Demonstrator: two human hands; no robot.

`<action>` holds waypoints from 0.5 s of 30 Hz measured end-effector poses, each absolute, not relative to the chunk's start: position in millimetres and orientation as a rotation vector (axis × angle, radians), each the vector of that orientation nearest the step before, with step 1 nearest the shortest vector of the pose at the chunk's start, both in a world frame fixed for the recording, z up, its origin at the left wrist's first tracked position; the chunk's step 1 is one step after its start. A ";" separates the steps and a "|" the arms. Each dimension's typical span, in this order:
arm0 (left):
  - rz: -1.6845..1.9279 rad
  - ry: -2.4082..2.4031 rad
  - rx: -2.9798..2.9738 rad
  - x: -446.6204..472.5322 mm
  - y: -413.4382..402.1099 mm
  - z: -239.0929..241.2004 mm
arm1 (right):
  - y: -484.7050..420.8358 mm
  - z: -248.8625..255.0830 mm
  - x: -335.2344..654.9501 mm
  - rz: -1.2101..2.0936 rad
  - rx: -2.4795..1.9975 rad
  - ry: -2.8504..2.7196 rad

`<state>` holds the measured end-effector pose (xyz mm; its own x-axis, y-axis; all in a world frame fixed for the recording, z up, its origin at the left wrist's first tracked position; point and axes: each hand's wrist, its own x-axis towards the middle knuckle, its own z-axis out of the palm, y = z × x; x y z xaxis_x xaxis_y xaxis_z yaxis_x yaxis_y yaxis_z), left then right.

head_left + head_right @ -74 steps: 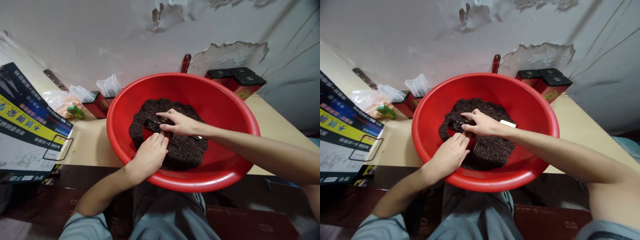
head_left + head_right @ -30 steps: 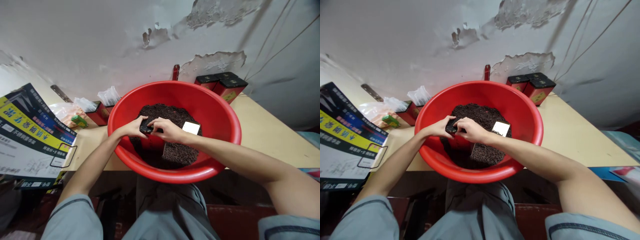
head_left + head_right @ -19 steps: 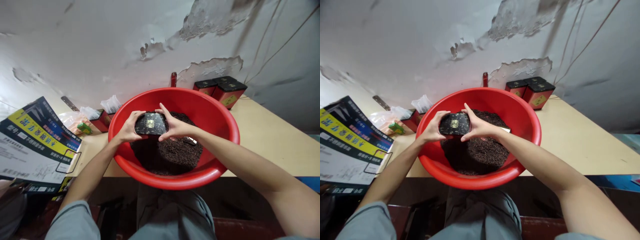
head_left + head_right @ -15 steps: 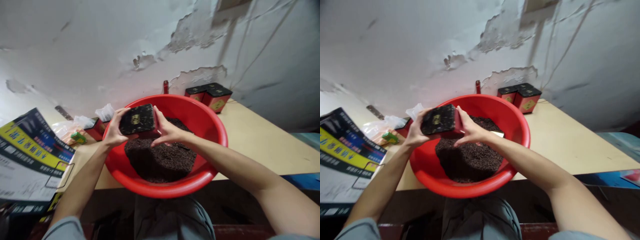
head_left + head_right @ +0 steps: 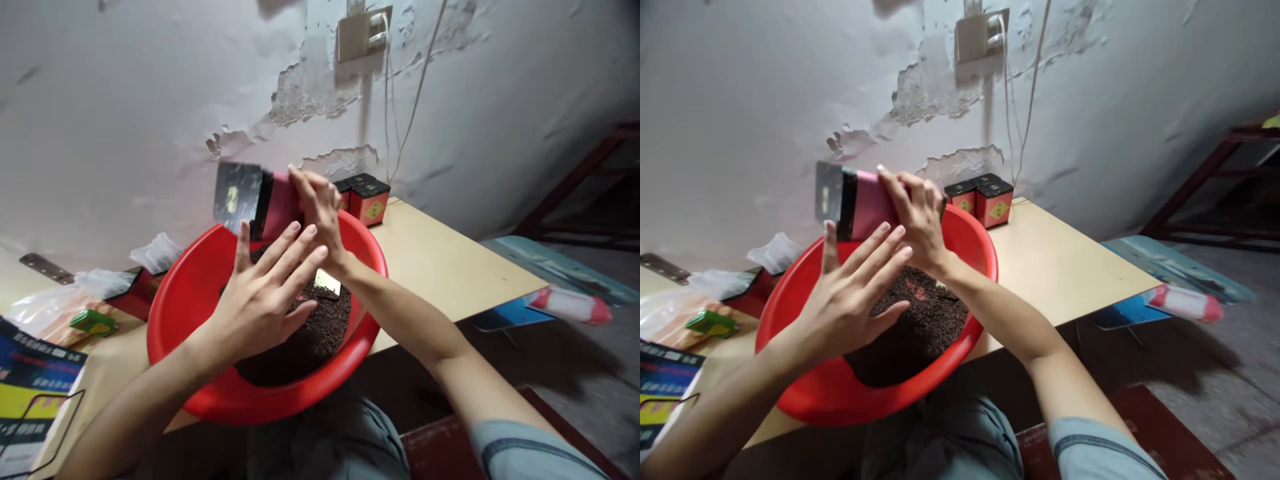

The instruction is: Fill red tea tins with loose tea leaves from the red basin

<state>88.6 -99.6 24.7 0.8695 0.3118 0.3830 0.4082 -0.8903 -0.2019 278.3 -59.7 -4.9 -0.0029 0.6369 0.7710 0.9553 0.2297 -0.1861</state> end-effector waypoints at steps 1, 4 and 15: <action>-0.436 -0.528 -2.802 88.5 -94.7 18.2 | -53.6 -3.2 297.3 -0.535 -1.524 -1.683; -0.127 -0.622 -2.923 75.7 -68.2 -5.9 | -28.4 -7.4 371.9 -0.514 -1.602 -1.490; 0.484 -1.342 -3.053 45.0 3.8 -50.6 | 41.7 -156.4 553.7 0.249 -1.314 -0.670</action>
